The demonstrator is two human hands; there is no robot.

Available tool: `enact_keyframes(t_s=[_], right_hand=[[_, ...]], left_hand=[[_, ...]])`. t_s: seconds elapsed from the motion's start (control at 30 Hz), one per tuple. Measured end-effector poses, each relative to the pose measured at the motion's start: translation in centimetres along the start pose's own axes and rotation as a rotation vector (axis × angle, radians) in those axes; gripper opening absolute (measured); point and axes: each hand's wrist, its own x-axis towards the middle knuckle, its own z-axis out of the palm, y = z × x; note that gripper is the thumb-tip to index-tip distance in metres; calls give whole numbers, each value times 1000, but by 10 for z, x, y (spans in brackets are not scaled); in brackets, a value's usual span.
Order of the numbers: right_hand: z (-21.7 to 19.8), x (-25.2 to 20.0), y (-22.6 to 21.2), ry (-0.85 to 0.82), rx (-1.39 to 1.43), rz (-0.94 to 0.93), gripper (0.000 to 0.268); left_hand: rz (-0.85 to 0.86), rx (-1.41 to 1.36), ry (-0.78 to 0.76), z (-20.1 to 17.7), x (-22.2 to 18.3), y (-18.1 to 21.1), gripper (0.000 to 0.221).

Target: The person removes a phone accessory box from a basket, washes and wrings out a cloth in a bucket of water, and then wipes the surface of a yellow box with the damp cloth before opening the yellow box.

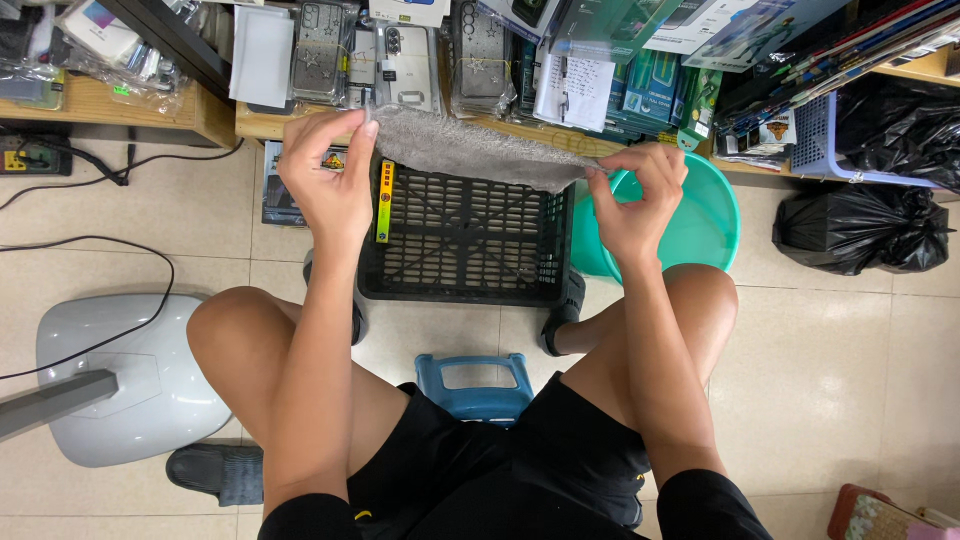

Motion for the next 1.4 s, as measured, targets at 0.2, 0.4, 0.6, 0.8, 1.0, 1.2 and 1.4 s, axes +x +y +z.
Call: enact_keyframes(t_s=[0.2, 0.4, 0.6, 0.8, 1.0, 1.2, 1.4], right_hand=[[5, -1, 20, -70, 351, 36, 18], [9, -29, 70, -94, 658, 228, 15], [3, -34, 93, -13, 749, 312, 18], [7, -38, 104, 24, 744, 331, 21], [7, -31, 96, 78, 712, 321, 23], [5, -27, 82, 111, 713, 310, 24], [1, -17, 59, 176, 646, 510, 33]], left_hand=[[339, 589, 134, -1, 3, 12, 8], [4, 344, 10, 5, -2, 10, 13], [-295, -126, -103, 9, -12, -20, 25], [-390, -225, -14, 18, -20, -22, 25], [-444, -286, -8, 24, -18, -9, 24], [-482, -357, -53, 27, -11, 8, 27], [-438, -466, -150, 21, -13, -10, 51]])
